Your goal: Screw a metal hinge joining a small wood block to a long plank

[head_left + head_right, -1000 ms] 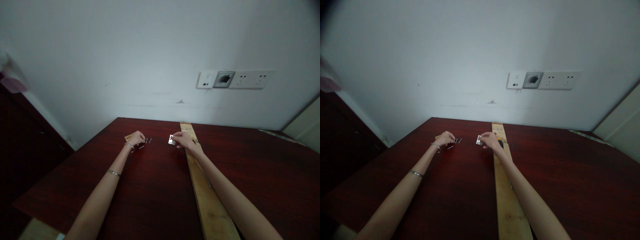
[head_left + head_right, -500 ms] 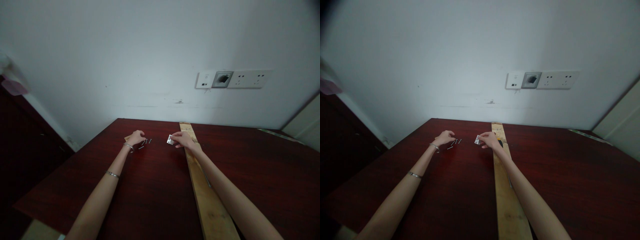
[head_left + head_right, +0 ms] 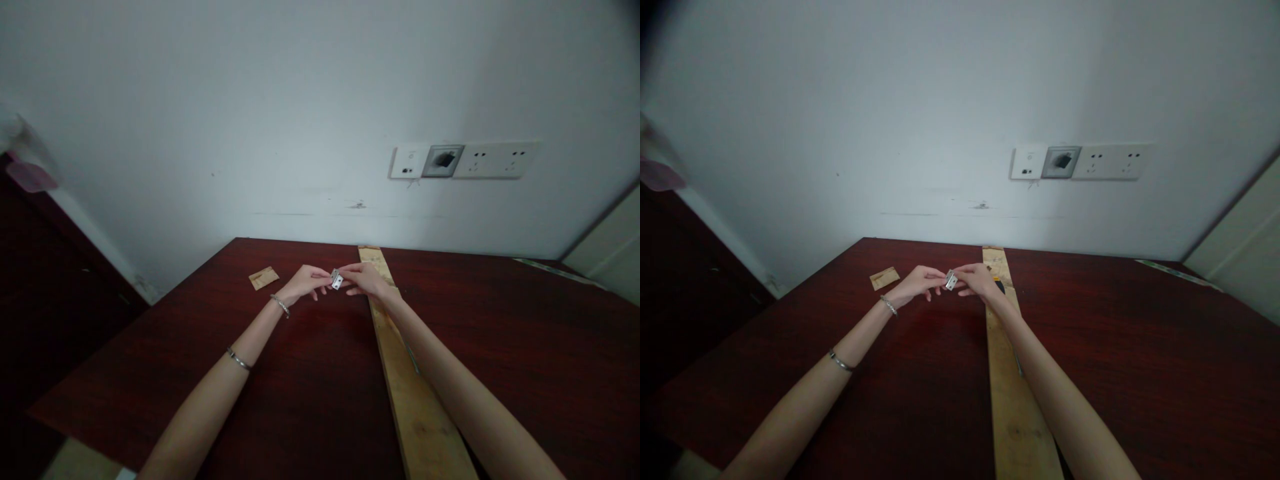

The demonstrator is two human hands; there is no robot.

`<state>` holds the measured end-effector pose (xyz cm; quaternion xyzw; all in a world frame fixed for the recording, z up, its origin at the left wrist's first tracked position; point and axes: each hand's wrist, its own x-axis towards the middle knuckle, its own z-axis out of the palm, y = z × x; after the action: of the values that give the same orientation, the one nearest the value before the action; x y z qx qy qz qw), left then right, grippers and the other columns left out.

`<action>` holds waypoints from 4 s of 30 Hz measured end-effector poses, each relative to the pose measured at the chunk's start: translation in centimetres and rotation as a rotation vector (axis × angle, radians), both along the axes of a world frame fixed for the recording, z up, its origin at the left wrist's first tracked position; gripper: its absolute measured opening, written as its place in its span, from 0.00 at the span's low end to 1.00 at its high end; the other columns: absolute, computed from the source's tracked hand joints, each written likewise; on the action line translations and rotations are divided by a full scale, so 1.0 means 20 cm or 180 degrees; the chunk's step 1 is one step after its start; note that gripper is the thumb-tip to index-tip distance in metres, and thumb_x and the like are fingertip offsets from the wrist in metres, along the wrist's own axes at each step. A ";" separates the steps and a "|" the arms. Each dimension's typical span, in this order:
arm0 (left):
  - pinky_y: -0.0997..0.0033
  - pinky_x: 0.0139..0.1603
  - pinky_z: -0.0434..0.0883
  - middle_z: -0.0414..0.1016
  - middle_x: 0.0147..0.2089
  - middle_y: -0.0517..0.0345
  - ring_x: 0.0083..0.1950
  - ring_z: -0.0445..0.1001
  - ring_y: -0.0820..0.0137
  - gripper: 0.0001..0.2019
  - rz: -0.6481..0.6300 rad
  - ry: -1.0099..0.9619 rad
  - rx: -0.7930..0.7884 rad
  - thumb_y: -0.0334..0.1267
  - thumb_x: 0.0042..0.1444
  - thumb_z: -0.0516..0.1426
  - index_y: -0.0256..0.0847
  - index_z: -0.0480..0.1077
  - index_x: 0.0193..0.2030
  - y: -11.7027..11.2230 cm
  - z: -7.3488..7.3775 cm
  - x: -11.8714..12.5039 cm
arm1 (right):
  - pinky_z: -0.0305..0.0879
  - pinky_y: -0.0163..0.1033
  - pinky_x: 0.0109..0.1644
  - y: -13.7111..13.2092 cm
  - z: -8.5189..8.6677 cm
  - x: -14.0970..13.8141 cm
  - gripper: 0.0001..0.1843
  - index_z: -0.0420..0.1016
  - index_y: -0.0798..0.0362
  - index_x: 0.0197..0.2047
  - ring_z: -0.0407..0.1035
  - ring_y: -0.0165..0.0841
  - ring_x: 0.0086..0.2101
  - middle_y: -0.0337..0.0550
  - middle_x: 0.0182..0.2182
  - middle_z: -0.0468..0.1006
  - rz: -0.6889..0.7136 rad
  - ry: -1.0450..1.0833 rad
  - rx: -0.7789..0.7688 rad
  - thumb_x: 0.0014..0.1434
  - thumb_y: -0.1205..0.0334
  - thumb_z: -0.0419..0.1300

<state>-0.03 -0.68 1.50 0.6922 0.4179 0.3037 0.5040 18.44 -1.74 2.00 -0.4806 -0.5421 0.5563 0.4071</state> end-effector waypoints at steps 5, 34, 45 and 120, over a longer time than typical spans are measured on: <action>0.82 0.19 0.65 0.76 0.35 0.48 0.28 0.70 0.75 0.12 0.0102 -0.0240 -0.0171 0.40 0.49 0.61 0.33 0.75 0.37 0.00 -0.04 0.01 | 0.69 0.26 0.20 0.00 0.00 0.00 0.05 0.77 0.57 0.34 0.75 0.29 0.26 0.46 0.30 0.81 0.0043 -0.0050 -0.0019 0.54 0.65 0.61; 0.58 0.46 0.71 0.67 0.52 0.49 0.48 0.70 0.64 0.15 0.1679 0.1298 -0.0618 0.41 0.61 0.54 0.36 0.64 0.52 0.50 -0.08 -0.42 | 0.72 0.31 0.28 0.02 0.21 0.35 0.09 0.74 0.56 0.38 0.74 0.29 0.31 0.50 0.38 0.79 -0.0519 -0.0024 0.0369 0.58 0.62 0.54; 0.57 0.46 0.71 0.67 0.51 0.50 0.47 0.70 0.64 0.15 0.1870 0.1704 0.0173 0.41 0.61 0.54 0.36 0.64 0.52 0.49 -0.02 -0.37 | 0.67 0.32 0.17 0.05 0.13 0.41 0.30 0.67 0.56 0.51 0.70 0.30 0.23 0.51 0.36 0.76 -0.0638 -0.2001 0.0100 0.43 0.63 0.66; 0.79 0.16 0.63 0.65 0.16 0.58 0.17 0.63 0.76 0.12 0.0591 0.3058 -0.0650 0.44 0.43 0.56 0.36 0.65 0.19 -0.13 0.08 -0.71 | 0.62 0.53 0.45 -0.30 -0.05 0.24 0.43 0.54 0.56 0.60 0.66 0.55 0.50 0.63 0.50 0.69 -0.0237 -0.4368 0.0332 0.48 0.38 0.55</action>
<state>-14.22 -3.18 3.03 0.6609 0.6903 -0.0483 0.2905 23.30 -7.76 1.04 -0.7221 -0.6864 0.0850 0.0132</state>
